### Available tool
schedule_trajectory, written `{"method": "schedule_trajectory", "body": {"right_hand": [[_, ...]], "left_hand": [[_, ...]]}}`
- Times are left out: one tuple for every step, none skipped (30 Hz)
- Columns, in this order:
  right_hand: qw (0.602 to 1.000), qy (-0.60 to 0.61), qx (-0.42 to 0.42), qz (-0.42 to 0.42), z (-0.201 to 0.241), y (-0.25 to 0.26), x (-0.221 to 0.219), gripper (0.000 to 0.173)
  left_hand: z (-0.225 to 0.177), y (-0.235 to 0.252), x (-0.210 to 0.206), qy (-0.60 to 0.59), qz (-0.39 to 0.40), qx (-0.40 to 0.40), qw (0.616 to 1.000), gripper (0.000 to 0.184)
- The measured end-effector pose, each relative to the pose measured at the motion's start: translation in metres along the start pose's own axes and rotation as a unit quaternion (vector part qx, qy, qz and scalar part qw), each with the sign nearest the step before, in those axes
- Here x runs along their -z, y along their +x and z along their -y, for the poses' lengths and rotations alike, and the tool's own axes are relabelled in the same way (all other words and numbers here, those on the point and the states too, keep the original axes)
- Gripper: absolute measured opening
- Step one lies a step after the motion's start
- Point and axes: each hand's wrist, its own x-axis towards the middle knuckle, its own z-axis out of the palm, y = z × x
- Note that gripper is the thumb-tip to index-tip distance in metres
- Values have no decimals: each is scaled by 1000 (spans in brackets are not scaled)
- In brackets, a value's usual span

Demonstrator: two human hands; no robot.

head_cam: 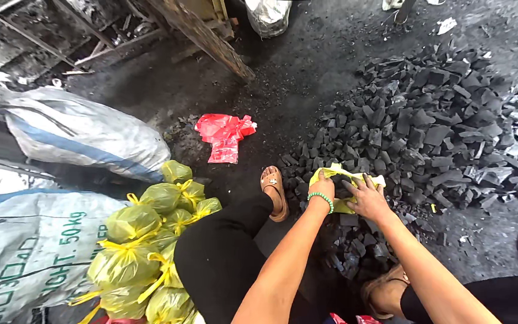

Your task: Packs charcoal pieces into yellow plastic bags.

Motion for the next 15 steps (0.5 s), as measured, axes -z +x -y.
{"method": "schedule_trajectory", "body": {"right_hand": [[1000,-4,-16,-2,4,-1,6,57],[999,-11,-33,-8,6,-2,11,59],[999,-22,-44,-19,8,-4,16,63],[998,-37,-51,-25,8,-5,21,67],[997,-50,-57,-25,6,-7,26,68],[996,-61,-61,-18,4,-8,30,63],[995,-71,-63,-10,1,-11,33,54],[995,-81,-60,-4,-1,-14,35,40],[995,-86,-54,-7,-2,-17,39,28],[995,-86,-48,-11,-3,-20,43,23],[996,-74,-41,-19,-5,-24,49,22],[997,-53,-32,-35,-8,-26,55,22],[998,-29,-21,-53,-10,-28,61,22],[997,-9,-4,-77,-13,-31,66,20],[994,13,22,-106,-15,-34,71,18]], "left_hand": [[-2,-6,3,13,-1,-2,1000,45],[-3,-12,4,28,-2,-7,1000,44],[-4,-17,5,40,-7,-12,999,42],[-4,-20,5,53,-20,-16,998,41],[-2,-22,7,67,-34,-17,997,41],[0,-23,9,76,-49,-17,996,42],[5,-25,10,78,-64,-16,995,45],[10,-27,11,64,-74,-13,995,48],[15,-30,15,38,-74,-5,997,52],[18,-34,19,9,-63,1,998,56],[20,-38,23,-7,-47,-1,999,57],[23,-40,27,-26,-35,-13,999,56],[26,-42,31,-62,-39,-33,997,51],[29,-43,35,-118,-60,-55,990,46],[30,-44,39,-186,-89,-76,976,41]]}}
